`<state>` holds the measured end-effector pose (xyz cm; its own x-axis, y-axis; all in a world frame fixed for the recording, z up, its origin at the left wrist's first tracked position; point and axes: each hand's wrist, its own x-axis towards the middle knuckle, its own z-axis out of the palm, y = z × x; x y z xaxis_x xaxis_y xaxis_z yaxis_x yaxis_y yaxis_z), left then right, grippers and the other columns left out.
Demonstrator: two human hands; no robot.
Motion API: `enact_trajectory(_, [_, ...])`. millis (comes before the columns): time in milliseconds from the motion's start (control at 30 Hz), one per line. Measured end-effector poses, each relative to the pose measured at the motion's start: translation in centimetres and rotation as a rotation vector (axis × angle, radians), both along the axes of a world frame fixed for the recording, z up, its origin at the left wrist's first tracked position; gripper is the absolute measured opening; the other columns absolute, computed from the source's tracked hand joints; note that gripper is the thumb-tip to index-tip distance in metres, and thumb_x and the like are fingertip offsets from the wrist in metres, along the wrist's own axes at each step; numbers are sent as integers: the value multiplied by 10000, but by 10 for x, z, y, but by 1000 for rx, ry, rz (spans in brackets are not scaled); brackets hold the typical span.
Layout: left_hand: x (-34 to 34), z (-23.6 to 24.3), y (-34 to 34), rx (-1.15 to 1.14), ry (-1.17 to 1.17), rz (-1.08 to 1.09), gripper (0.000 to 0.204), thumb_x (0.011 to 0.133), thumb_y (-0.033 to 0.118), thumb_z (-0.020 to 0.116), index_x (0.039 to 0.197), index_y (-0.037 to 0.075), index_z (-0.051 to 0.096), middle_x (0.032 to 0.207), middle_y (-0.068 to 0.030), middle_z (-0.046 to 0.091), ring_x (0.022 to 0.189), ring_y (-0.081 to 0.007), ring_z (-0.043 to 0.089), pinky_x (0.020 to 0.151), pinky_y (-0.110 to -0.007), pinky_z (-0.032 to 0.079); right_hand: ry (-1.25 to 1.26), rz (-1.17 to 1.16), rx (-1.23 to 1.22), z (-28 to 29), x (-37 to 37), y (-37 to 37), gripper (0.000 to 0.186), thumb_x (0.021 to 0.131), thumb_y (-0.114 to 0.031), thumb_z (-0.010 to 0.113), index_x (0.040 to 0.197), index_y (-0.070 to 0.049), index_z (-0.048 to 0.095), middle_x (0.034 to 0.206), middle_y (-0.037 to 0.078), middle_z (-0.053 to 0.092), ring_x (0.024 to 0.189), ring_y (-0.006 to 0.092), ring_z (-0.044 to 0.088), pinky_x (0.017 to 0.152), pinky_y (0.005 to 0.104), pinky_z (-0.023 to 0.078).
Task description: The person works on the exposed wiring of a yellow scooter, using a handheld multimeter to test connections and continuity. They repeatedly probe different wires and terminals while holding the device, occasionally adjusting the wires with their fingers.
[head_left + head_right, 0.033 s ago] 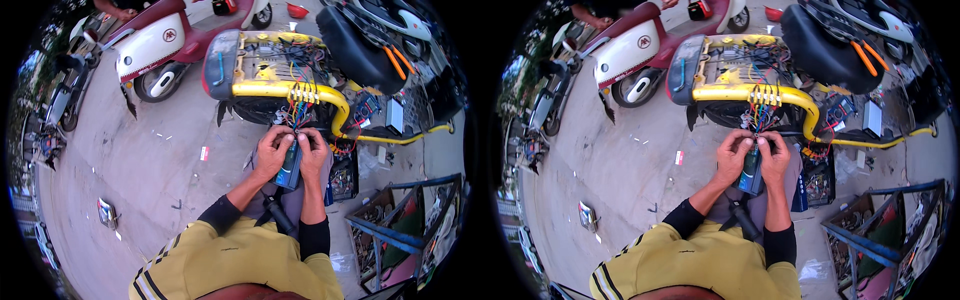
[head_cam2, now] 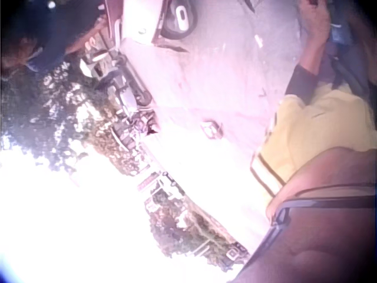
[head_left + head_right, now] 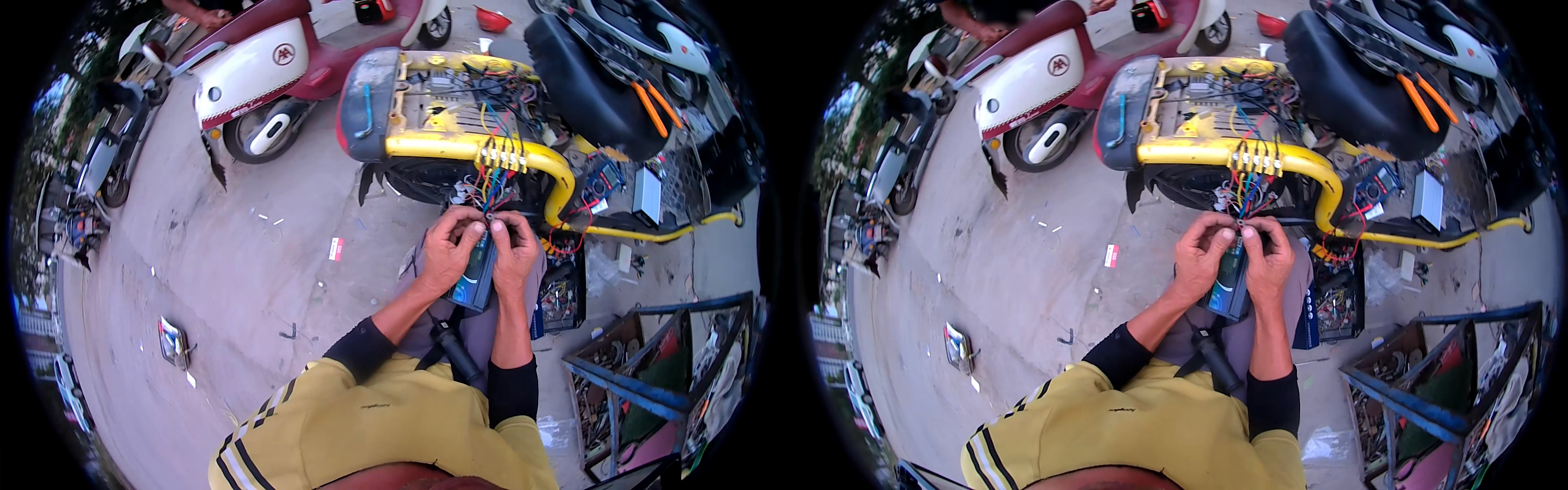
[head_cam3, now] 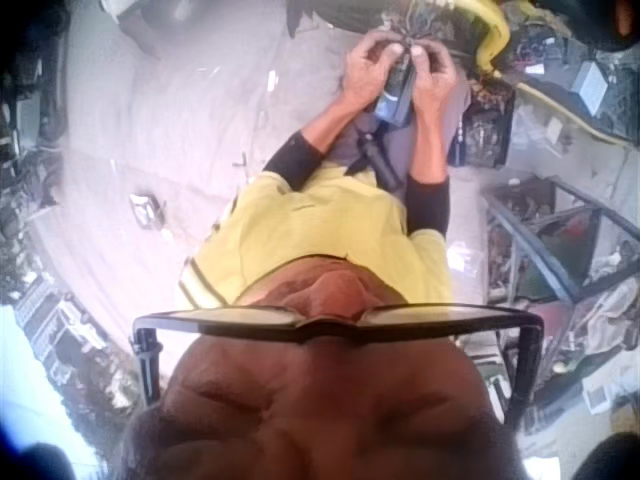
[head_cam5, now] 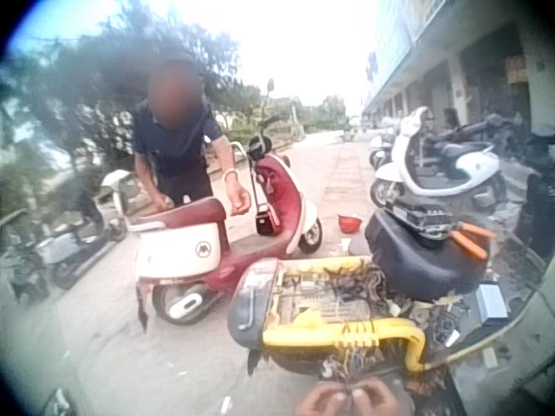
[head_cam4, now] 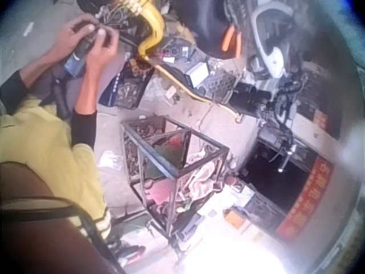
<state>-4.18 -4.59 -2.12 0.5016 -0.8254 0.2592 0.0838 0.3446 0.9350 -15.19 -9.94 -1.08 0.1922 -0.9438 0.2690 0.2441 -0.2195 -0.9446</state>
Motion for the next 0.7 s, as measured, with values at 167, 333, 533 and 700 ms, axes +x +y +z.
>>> enact_trajectory(167, [-1, 4, 0, -10, -50, 7, 100, 1016, 7, 675, 1111, -26, 676, 1054, -66, 654, 930, -108, 645, 792, -264, 545, -19, 23, -7, -6, -1, -1, 61, 999, -19, 690, 1050, 14, 695, 1011, 48, 680, 968, 122, 625, 890, 273, 493])
enact_trajectory(333, [-4, -2, 2, 18, 59, 2, 171, 1013, -38, 660, 1183, -22, 665, 1132, -72, 680, 1030, -107, 667, 885, -263, 547, -47, 46, 7, -17, -2, -3, 73, 1008, -23, 682, 1069, 17, 690, 1052, 53, 691, 983, 125, 639, 910, 276, 506])
enact_trajectory(533, [1, 5, 3, 32, -96, -8, 160, 1011, -40, 634, 1170, -43, 656, 1100, -82, 654, 990, -113, 657, 850, -270, 553, -35, 22, -17, -13, -3, -2, 56, 1019, -20, 669, 1061, 18, 674, 1052, 47, 671, 959, 107, 607, 881, 256, 491])
enact_trajectory(700, [-3, 3, 5, 54, -135, -5, 110, 1021, -47, 598, 1127, -33, 622, 1094, -79, 629, 986, -118, 628, 849, -272, 537, -53, 32, -6, -18, -4, -2, 64, 1022, -29, 677, 1065, 17, 669, 1041, 34, 653, 961, 100, 592, 874, 253, 481])
